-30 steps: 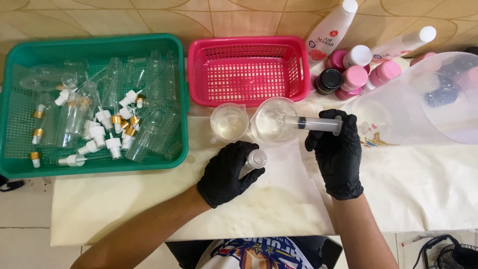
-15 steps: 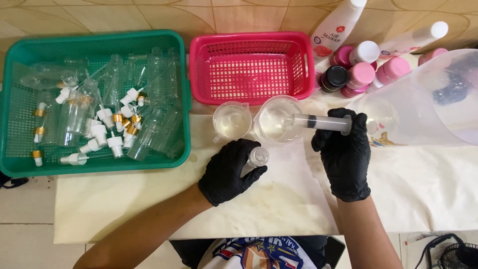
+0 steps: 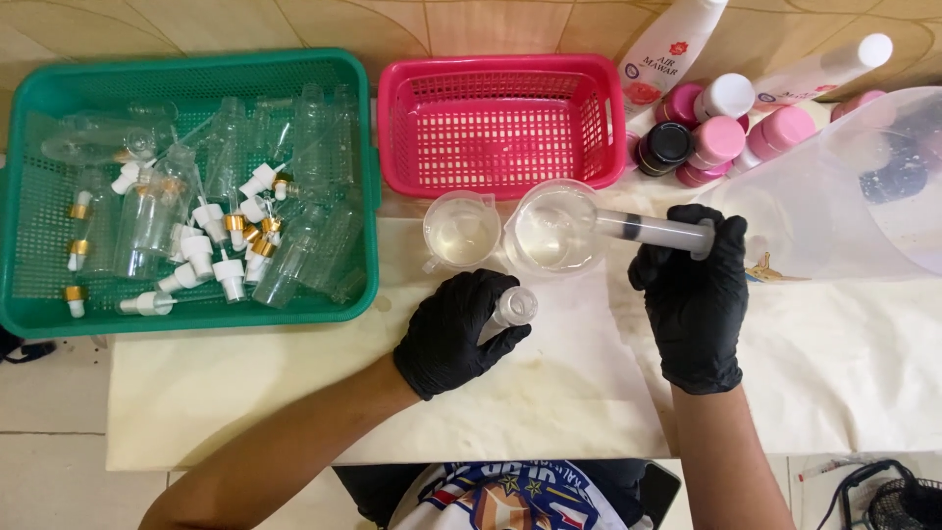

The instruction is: Using a large syringe to transfer liquid from a bowl into small plastic spray bottles.

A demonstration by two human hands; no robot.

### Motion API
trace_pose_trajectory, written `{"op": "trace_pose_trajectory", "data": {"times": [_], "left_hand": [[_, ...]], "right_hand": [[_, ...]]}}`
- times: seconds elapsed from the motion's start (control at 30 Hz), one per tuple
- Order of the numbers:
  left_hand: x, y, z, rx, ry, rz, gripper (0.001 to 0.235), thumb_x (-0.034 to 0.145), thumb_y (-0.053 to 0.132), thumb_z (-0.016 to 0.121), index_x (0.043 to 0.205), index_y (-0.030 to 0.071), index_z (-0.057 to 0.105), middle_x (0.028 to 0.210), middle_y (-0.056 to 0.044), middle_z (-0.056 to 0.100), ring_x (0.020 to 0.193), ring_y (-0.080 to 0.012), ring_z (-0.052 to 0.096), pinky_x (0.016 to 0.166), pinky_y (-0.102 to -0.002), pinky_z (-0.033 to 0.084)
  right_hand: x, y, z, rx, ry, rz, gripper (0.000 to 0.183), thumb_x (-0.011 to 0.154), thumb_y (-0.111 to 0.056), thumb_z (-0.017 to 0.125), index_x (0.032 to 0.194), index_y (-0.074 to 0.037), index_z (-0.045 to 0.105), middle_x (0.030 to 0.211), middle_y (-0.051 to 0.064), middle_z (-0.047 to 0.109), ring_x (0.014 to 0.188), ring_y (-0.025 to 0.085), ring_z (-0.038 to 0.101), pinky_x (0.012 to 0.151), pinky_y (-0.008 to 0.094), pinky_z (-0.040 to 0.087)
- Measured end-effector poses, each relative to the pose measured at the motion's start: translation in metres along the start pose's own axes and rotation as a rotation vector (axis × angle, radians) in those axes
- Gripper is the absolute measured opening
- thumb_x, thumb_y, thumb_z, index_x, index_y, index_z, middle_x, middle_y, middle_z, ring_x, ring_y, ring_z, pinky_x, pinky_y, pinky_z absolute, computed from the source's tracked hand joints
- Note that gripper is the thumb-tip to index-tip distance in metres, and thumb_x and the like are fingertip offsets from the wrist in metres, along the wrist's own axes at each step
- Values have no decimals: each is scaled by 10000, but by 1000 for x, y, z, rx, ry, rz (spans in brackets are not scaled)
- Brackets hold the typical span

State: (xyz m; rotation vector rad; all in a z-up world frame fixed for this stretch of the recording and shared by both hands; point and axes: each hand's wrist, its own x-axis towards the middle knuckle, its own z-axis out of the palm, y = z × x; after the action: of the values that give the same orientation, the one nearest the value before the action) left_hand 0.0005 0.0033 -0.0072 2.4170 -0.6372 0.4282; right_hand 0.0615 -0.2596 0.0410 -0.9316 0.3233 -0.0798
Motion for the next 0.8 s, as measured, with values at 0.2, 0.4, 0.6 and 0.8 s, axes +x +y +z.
{"op": "trace_pose_trajectory", "data": {"times": [0.2,0.4,0.6,0.8], "left_hand": [[-1,-2,2,-9,-11,7,469,895,418,763,1244,142,618,1079,-54,640,1042,-269,668,942,-400,563],[-2,-3,0,33,2,4,486,883,442,771,1236,146,614,1067,-48,633,1034,-259,666,941,-394,565],[0,-1,-5,13,14,-2,447,895,441,753,1209,154,615,1040,-33,630,1001,-247,669,928,-378,563],[6,-1,-11,28,6,-6,418,910,464,716,1188,168,614,1006,-12,633,970,-235,677,890,-369,570]], "right_hand": [[-1,-1,-2,83,-8,77,432,1023,-518,533,1116,-109,635,771,81,574,673,247,616,590,283,461],[-1,4,1,66,5,131,442,1002,-533,571,1133,-119,655,762,88,577,705,234,626,608,267,456],[-4,4,2,71,-37,119,445,1029,-517,534,1149,-100,631,759,66,556,705,212,609,633,272,449],[-6,6,5,76,-43,114,447,1017,-535,551,1155,-116,629,761,75,548,715,236,617,649,275,450]]}}
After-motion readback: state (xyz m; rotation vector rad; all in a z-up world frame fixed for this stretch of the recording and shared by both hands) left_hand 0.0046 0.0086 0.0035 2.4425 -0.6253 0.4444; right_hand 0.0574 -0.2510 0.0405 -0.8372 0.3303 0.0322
